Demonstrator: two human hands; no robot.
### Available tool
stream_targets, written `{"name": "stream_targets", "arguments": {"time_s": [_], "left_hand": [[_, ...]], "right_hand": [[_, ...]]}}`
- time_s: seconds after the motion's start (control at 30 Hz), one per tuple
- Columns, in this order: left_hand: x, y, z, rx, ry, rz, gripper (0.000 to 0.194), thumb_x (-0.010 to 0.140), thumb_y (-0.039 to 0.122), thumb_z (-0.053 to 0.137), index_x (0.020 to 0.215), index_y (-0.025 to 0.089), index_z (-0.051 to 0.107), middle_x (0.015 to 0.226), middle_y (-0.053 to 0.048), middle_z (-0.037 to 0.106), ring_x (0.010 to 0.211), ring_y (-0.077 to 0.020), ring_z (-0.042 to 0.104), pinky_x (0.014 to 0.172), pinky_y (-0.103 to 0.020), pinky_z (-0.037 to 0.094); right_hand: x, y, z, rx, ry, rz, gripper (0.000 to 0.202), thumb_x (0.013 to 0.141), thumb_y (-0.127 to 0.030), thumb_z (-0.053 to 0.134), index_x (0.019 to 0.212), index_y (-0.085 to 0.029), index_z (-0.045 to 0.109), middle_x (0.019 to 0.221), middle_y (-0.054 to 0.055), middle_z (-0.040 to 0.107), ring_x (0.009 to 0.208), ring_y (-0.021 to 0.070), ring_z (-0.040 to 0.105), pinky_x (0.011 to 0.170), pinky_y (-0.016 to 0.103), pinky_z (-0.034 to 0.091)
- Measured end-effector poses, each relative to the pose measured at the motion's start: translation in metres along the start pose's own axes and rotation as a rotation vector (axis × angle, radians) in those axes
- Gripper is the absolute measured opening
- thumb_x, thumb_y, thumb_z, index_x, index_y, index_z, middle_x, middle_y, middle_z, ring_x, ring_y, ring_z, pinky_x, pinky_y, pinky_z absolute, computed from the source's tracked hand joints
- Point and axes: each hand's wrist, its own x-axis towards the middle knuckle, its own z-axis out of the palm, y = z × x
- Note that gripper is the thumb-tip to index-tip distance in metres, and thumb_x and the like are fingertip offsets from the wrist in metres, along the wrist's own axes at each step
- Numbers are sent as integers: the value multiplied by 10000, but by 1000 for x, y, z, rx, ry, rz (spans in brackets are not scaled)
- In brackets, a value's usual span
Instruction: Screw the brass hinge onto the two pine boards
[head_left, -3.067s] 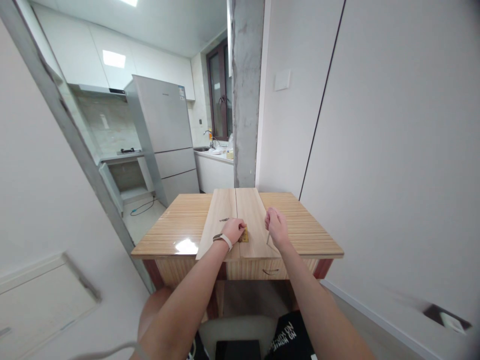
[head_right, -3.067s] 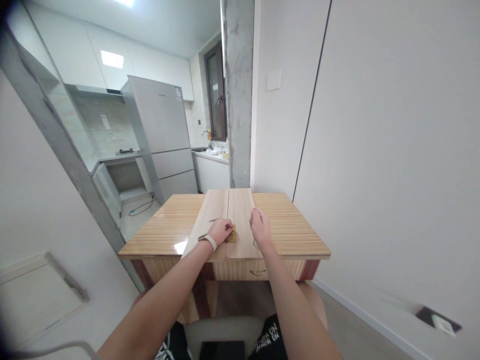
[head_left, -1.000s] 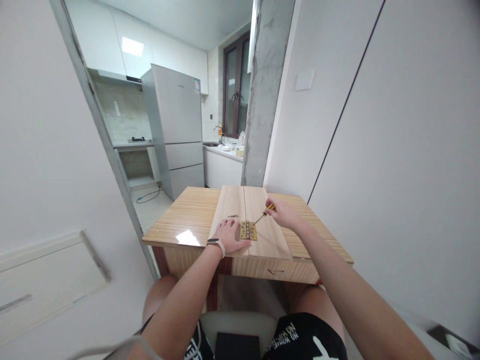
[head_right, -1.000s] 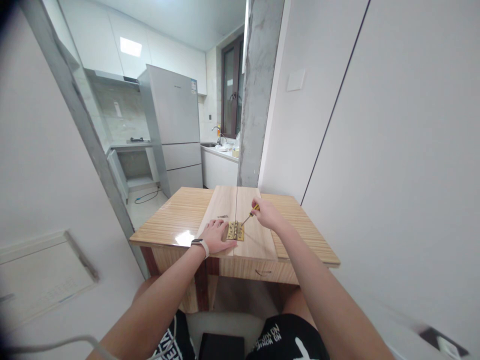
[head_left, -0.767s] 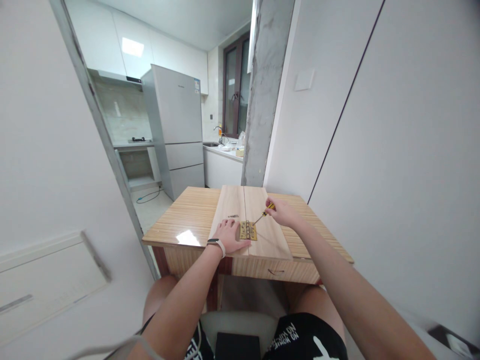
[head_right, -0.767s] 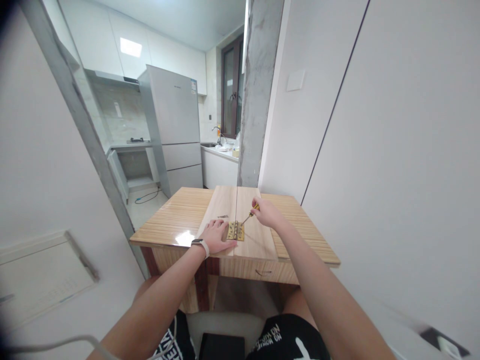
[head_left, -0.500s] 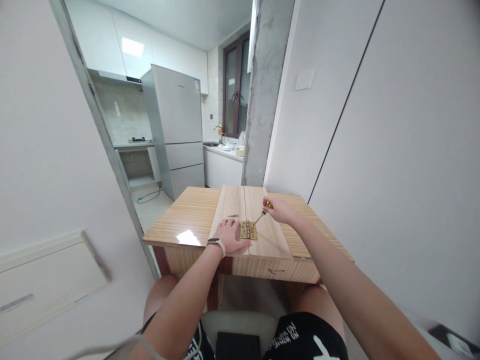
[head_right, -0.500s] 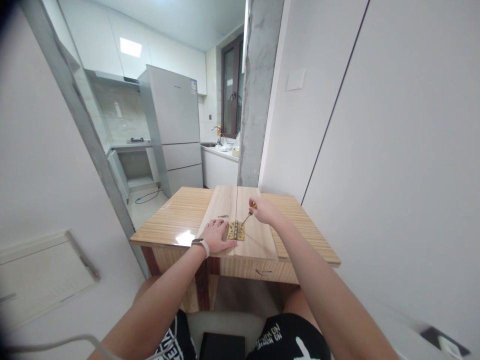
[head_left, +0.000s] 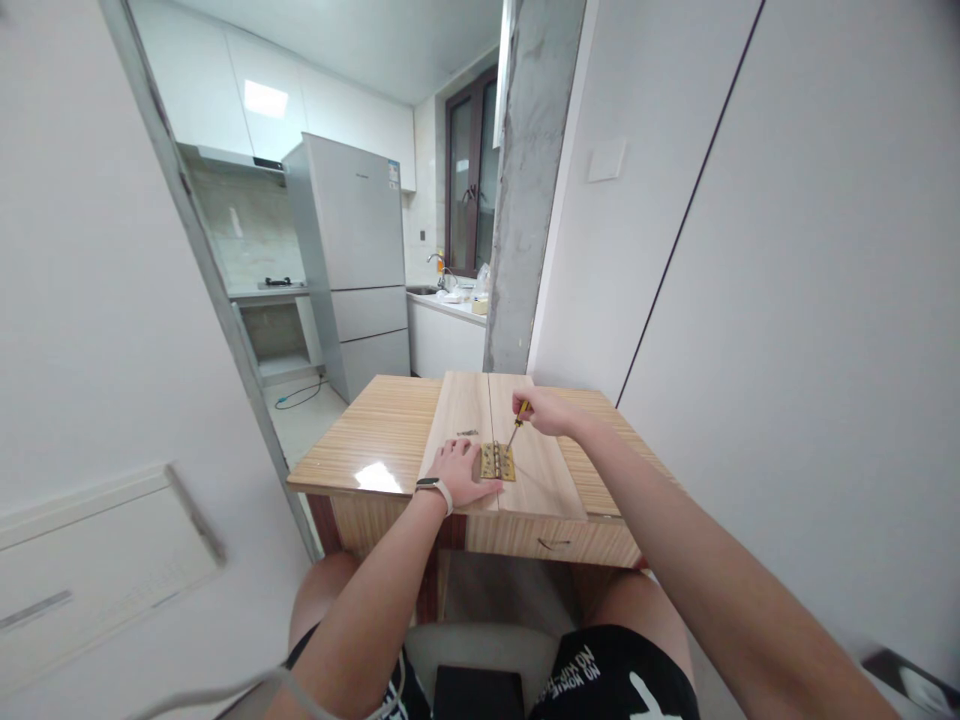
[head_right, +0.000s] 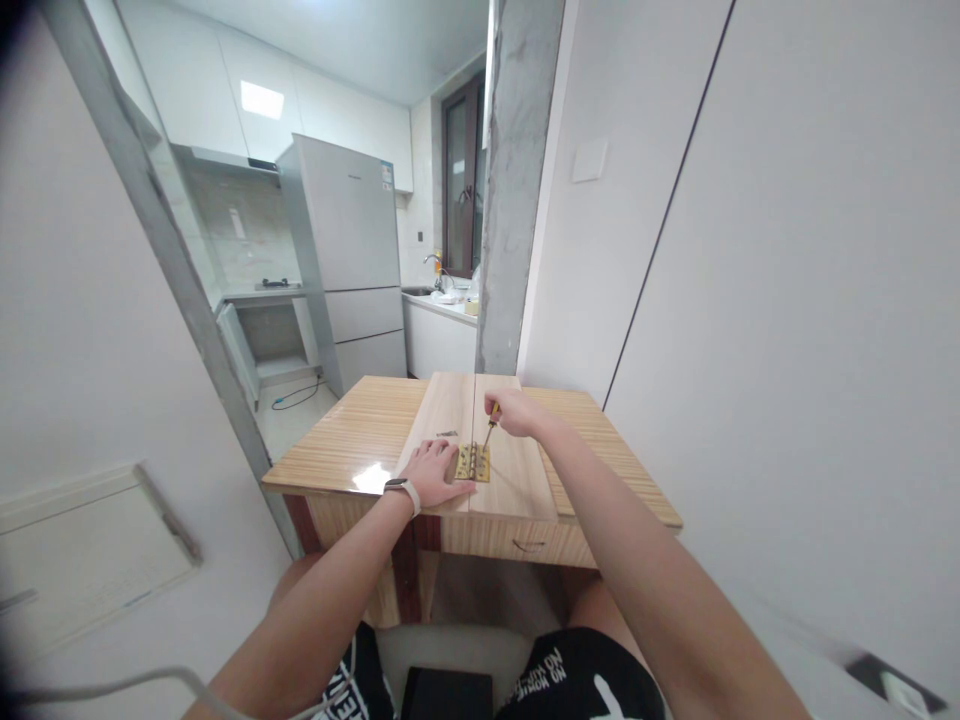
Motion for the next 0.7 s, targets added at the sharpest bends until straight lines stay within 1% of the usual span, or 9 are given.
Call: {"name": "stream_targets", "arguments": {"time_s": [0.1, 0.2, 0.3, 0.4, 0.6, 0.7], "left_hand": [[0, 0, 0, -2, 8, 12, 901, 706, 903, 535, 1361, 284, 538, 1422, -138, 504, 1317, -414, 415, 1100, -550, 329], [0, 0, 1, 11, 19, 21, 895, 711, 904, 526, 1350, 279, 545, 1409, -140, 512, 1304, -411, 426, 1090, -546, 342], [0, 0, 1, 21, 18, 24, 887, 718, 904, 518, 1344, 276, 550, 1400, -141, 518, 1293, -409, 437, 1082, -546, 352], [0, 0, 0, 23, 13, 23, 888, 720, 905, 513, 1347, 277, 548, 1400, -140, 517, 1294, -407, 435, 1081, -543, 354], [-1, 1, 0, 27, 17, 26, 912, 721, 922, 483, 1356, 271, 548, 1397, -144, 516, 1291, -407, 430, 1077, -537, 350], [-1, 1, 0, 43, 12, 21, 921, 718, 931, 471, 1360, 275, 543, 1396, -139, 517, 1285, -402, 436, 1073, -532, 355]], "right_hand": [[3, -9, -3, -34, -2, -8, 199, 785, -20, 585, 853, -197, 646, 878, 31, 720, 804, 167, 613, 671, 244, 391], [6, -17, -7, -70, -40, -14, 215, 784, 1, 579, 850, -193, 643, 880, 30, 725, 793, 159, 616, 654, 237, 387], [8, -22, -11, -85, -93, -19, 234, 772, 17, 589, 857, -193, 650, 894, 32, 729, 795, 156, 621, 640, 229, 387], [10, -24, -14, -121, -105, -17, 233, 765, 8, 610, 859, -199, 665, 903, 33, 732, 800, 162, 629, 647, 233, 395], [13, -25, -12, -182, -33, 49, 140, 802, -81, 673, 867, -205, 690, 902, 48, 752, 821, 192, 654, 663, 258, 411], [13, -25, -11, -206, -23, 95, 28, 858, -196, 700, 884, -196, 688, 853, 55, 751, 797, 186, 666, 667, 254, 412]]}}
